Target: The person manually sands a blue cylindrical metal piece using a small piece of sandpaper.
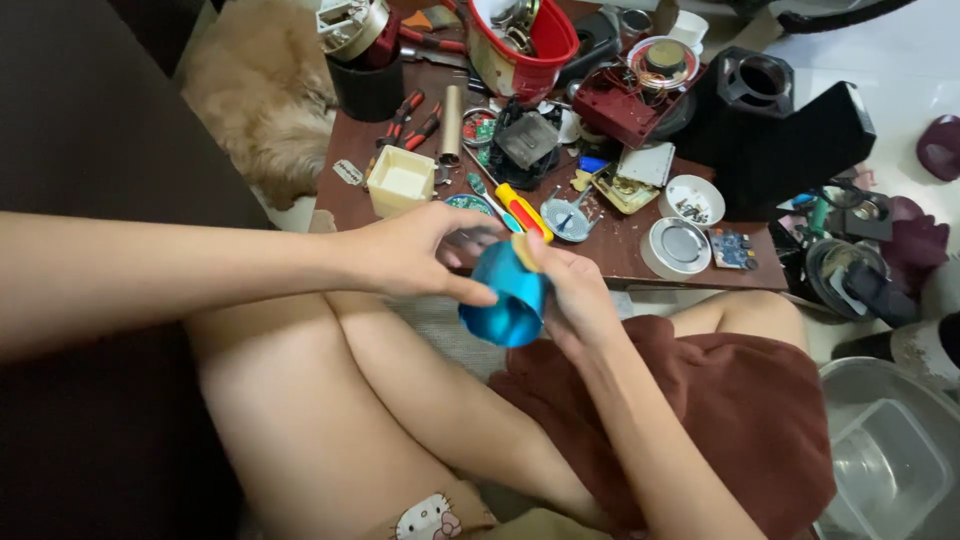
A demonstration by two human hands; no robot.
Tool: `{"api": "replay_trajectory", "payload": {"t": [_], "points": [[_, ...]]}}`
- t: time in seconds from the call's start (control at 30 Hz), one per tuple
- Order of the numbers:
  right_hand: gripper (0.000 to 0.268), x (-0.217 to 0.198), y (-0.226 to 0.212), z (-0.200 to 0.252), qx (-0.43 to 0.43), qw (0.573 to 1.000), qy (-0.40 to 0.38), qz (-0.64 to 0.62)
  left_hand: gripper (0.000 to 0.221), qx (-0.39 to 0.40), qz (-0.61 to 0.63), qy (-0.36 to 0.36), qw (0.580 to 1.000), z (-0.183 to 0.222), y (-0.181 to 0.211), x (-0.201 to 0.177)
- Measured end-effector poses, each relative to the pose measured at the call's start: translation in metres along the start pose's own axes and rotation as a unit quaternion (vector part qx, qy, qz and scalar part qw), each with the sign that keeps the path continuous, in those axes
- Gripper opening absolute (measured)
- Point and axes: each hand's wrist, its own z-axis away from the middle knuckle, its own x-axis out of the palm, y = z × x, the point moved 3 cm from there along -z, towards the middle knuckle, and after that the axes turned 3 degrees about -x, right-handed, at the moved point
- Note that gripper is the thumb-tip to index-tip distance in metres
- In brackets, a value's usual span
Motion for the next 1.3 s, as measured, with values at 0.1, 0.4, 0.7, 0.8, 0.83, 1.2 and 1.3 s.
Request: {"api": "replay_trajectory", "payload": {"t": [0.1,0.4,0.7,0.8,0.83,1.2,1.3], "points": [[0.035,0.016,-0.002,0.0,-0.058,0.994,-0.002,-0.094,0.046,-0.066,-0.091,0.025,0.993,0.003,-0.002,-0.008],[0.026,0.008,0.031,-0.003,-0.025,1.0,-0.018,-0.004,0.012,-0.026,-0.371,0.08,0.925,0.011,-0.004,-0.014],[0.032,0.039,0.007,0.017,-0.063,0.984,-0.136,-0.092,0.017,-0.198,-0.182,0.092,0.959,0.01,-0.001,-0.021],[0.033,0.02,0.019,0.01,-0.073,0.985,-0.142,-0.067,0.02,-0.198,-0.205,0.013,0.958,0.012,0.005,-0.033],[0.033,0.018,0.016,0.012,-0.076,0.985,-0.139,-0.068,0.02,-0.196,-0.207,0.01,0.958,0.013,0.012,-0.037],[0.034,0.003,0.003,0.011,-0.05,0.991,-0.097,-0.071,0.022,-0.121,-0.223,-0.091,0.963,0.013,0.038,-0.048],[0.034,0.006,0.002,0.011,-0.039,0.993,-0.088,-0.066,0.02,-0.128,-0.211,-0.077,0.966,0.013,0.033,-0.048]]}}
